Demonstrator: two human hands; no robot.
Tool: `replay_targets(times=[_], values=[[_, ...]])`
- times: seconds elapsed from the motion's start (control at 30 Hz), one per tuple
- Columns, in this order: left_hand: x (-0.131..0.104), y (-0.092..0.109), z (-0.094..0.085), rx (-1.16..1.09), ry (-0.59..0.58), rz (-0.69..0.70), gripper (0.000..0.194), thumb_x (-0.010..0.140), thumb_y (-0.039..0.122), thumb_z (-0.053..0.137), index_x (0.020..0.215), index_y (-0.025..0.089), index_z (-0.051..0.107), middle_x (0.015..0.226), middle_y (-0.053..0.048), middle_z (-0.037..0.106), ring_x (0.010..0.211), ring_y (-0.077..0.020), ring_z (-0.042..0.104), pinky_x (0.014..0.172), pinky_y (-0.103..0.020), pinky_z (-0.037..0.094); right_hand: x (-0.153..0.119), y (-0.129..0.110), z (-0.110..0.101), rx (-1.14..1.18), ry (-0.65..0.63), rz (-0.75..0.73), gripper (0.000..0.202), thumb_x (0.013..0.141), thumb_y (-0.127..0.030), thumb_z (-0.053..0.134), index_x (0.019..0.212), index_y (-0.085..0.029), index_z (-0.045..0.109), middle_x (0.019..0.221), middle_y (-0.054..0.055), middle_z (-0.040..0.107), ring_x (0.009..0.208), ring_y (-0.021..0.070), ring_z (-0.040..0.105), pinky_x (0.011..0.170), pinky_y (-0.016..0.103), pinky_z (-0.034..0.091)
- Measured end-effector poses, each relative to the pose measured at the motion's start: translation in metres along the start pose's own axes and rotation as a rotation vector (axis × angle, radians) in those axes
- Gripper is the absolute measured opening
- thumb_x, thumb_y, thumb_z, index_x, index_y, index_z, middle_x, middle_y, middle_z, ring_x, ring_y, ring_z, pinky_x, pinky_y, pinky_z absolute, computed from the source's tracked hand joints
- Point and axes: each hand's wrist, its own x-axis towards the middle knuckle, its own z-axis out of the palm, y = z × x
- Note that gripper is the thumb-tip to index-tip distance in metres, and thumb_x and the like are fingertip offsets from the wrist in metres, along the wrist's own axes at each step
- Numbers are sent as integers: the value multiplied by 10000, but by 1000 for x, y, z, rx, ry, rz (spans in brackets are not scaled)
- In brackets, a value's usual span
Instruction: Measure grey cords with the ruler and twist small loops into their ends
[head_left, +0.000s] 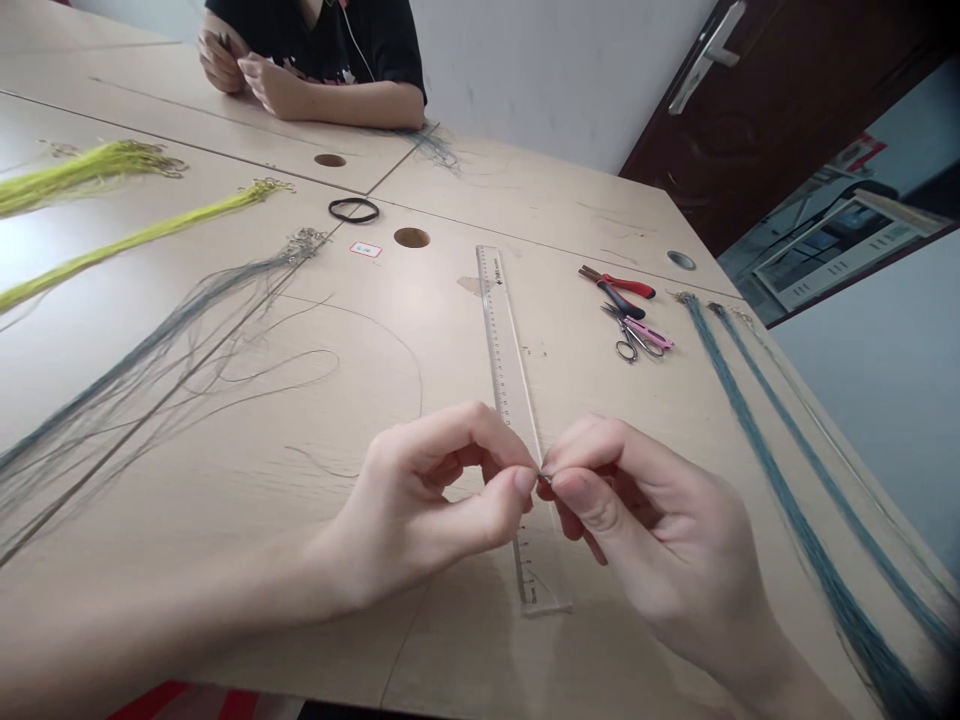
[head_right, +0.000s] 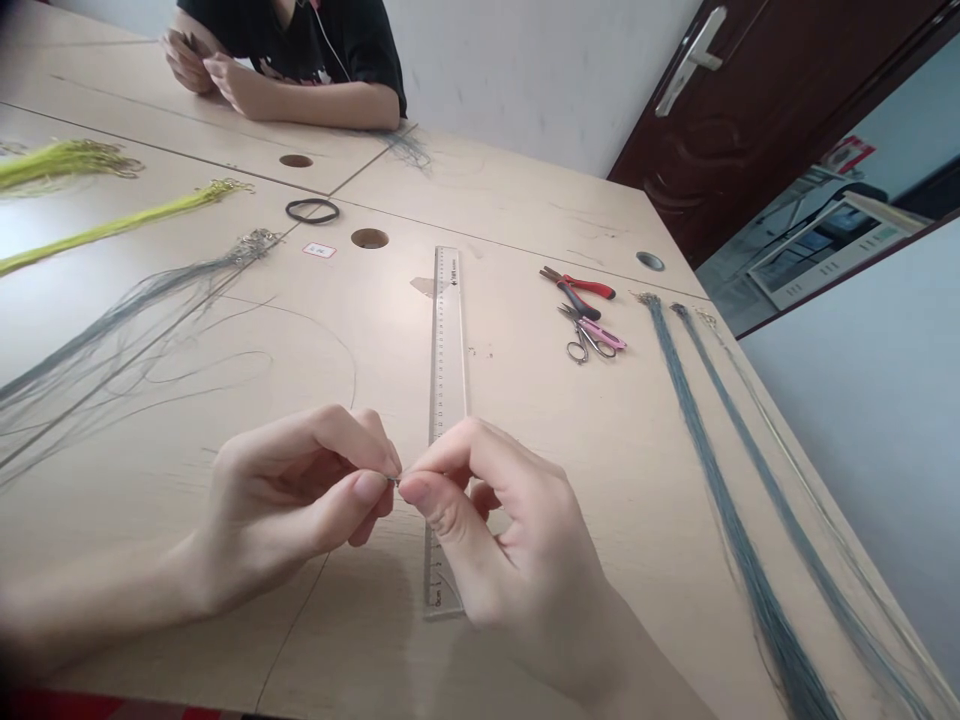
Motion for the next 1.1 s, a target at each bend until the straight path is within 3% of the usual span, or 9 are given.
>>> replay_targets(times=[1.1], values=[[-1, 1, 1, -31, -12, -42, 122, 805, 85, 564, 717, 169, 552, 644, 17, 562, 534, -68, 489, 454, -176, 396, -3, -1, 0, 5, -17, 9, 139, 899, -192, 523, 761, -205, 521, 671, -59, 503, 521, 36, 424, 448, 147, 334]])
